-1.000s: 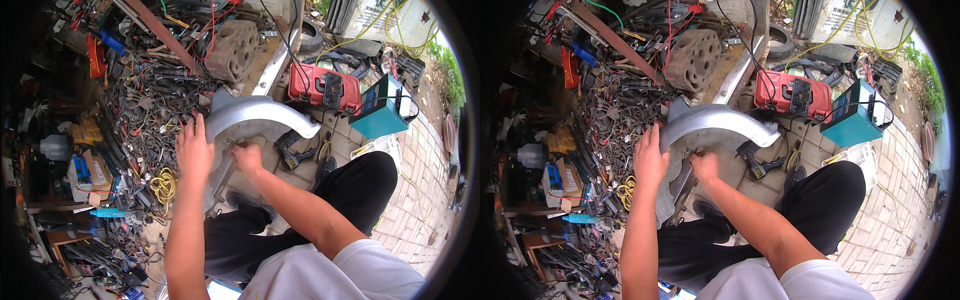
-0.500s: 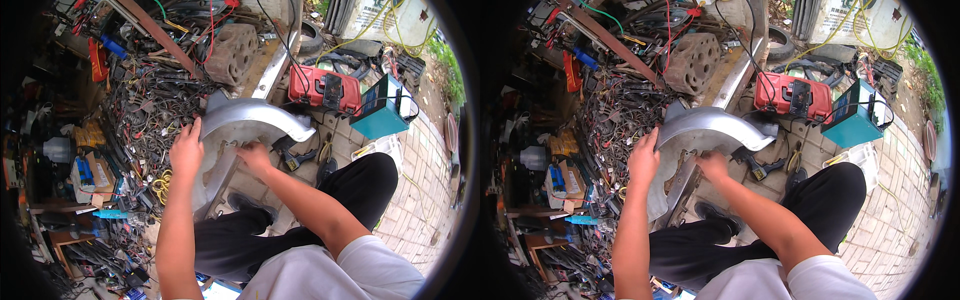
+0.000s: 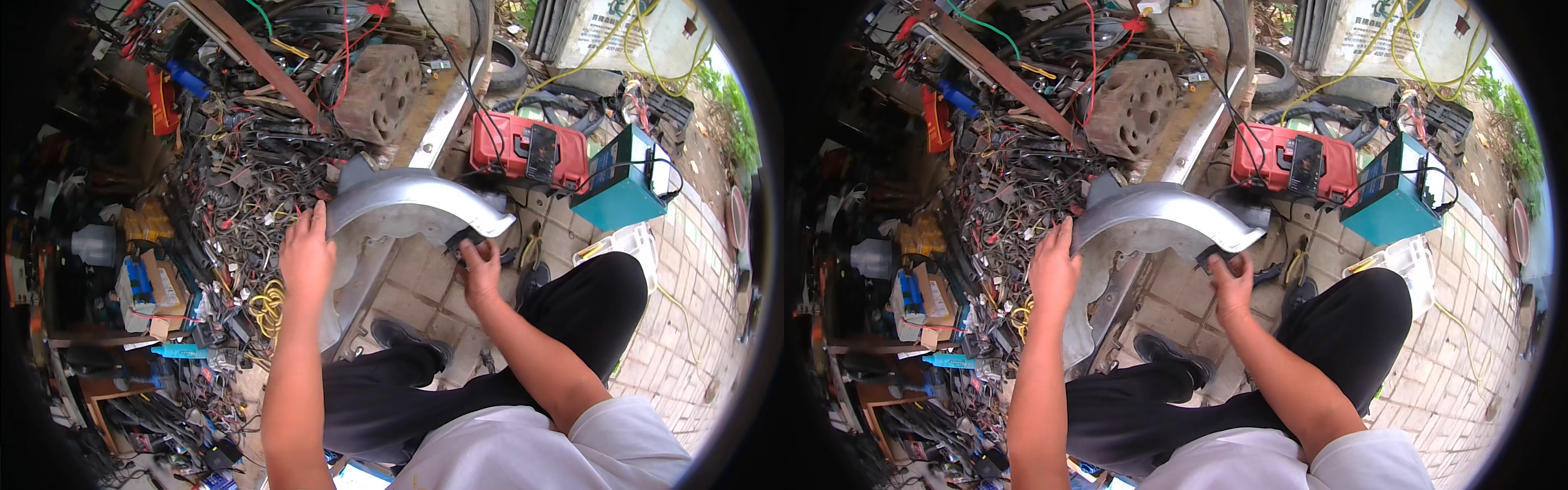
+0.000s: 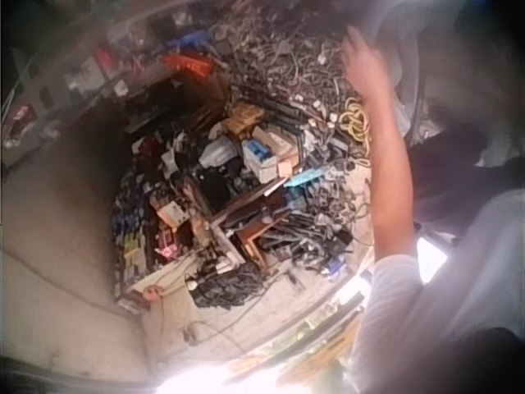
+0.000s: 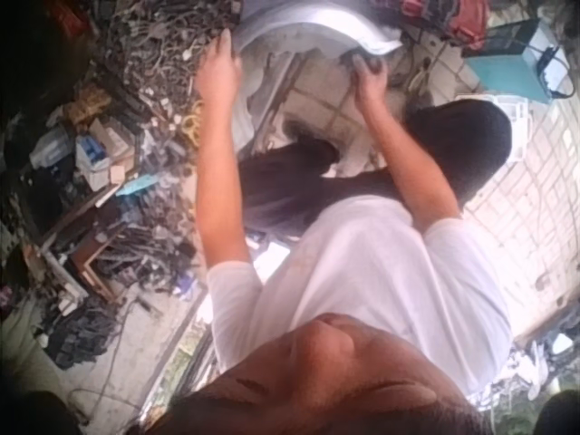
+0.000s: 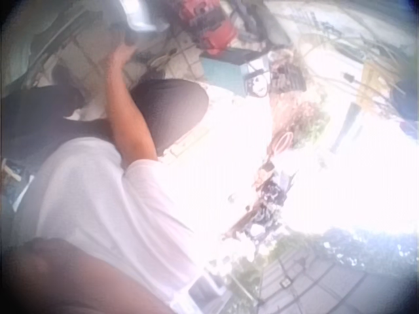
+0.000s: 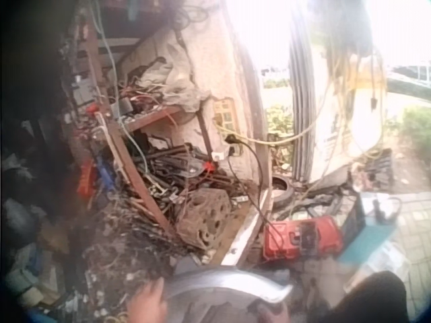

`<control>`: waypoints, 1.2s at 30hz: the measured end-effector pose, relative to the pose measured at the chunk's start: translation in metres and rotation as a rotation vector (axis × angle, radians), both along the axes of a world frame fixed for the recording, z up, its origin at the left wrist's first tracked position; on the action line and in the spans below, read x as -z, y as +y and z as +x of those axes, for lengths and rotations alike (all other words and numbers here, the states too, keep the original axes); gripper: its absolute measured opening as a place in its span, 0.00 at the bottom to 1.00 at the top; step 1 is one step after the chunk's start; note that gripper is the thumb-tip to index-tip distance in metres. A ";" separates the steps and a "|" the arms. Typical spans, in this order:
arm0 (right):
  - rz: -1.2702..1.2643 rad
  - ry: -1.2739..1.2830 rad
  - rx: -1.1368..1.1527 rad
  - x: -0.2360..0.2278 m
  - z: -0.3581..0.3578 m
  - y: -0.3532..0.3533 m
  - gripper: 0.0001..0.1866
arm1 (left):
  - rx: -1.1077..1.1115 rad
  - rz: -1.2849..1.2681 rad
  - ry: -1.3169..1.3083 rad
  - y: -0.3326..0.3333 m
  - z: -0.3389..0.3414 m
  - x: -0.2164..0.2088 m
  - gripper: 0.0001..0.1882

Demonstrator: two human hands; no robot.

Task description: The person uses pliers to bend a metal bracket, then positions it on a curved metal fender. They select fasteners from a plastic box and use a cordless impact driver to secure the bracket to the fender with multiple screws.

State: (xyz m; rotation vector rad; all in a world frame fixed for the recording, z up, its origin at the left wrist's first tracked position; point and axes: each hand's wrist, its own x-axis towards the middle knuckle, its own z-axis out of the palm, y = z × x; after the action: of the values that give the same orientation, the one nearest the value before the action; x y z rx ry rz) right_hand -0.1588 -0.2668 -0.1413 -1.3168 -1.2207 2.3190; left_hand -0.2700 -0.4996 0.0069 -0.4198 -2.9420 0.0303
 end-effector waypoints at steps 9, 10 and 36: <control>0.074 0.227 -0.133 0.008 -0.049 0.071 0.18 | 0.109 0.209 0.061 0.030 0.050 0.094 0.22; 0.102 0.271 -0.176 0.005 -0.051 0.077 0.20 | 0.059 0.213 0.056 0.025 0.047 0.105 0.22; 0.637 0.256 -0.680 -0.096 -0.182 -0.061 0.12 | -0.049 0.474 0.256 -0.141 -0.058 0.108 0.13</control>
State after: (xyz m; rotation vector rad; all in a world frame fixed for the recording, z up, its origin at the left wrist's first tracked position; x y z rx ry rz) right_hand -0.3410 -0.3280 -0.0450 -0.4068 -2.2929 2.0401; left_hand -0.3283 -0.6403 -0.1007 -0.2482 -2.5887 -0.5515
